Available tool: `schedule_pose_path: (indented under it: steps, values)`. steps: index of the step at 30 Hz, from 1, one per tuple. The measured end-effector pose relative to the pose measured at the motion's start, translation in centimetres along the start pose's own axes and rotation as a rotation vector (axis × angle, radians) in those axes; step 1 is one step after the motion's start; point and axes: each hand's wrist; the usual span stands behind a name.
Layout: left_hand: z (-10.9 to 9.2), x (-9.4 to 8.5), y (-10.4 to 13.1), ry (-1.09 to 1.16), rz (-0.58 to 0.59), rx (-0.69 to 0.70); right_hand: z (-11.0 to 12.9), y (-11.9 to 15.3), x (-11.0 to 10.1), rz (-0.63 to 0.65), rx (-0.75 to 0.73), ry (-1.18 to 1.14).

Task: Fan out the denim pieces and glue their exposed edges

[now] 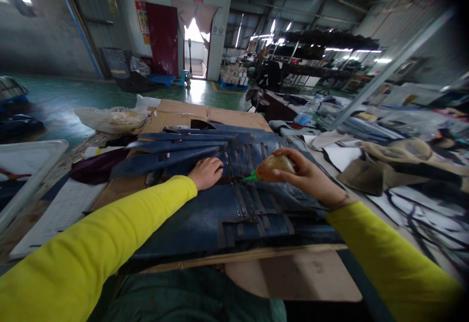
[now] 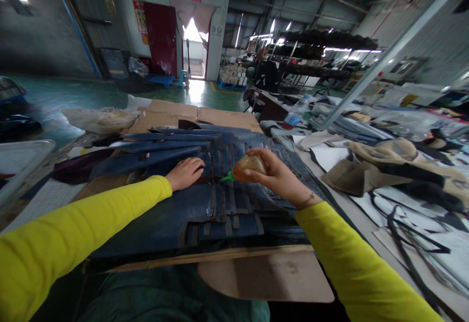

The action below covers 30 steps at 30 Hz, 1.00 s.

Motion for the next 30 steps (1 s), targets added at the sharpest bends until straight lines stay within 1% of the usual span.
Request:
schedule_pose_path:
  steps: [4,7,13,21,26,30]
  values:
    - [0.0,0.0,0.0,0.002,-0.002,-0.003,-0.9,-0.4,0.4,0.002,-0.004,0.000]
    - [0.0,-0.1,0.1,0.004,0.001,-0.002,-1.5,-1.2,0.9,0.003,0.025,0.014]
    - [-0.2,-0.2,0.1,0.003,0.001,-0.005,-2.5,-3.1,1.6,-0.066,0.004,0.163]
    - [0.0,0.0,0.1,0.012,-0.017,-0.001,-2.0,-2.9,0.9,0.038,0.099,0.056]
    - [0.2,0.1,0.1,0.007,-0.025,0.003,-3.3,-3.4,1.4,0.000,0.069,0.092]
    - [0.2,0.2,0.0,0.000,-0.032,0.004,-4.5,-4.1,2.1,-0.004,0.029,0.095]
Point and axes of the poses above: each hand's wrist, its own y-axis away from the middle knuckle, its own x-axis out of the palm, z = x × y, and after that the axes turned 10 degrees about y, right-handed
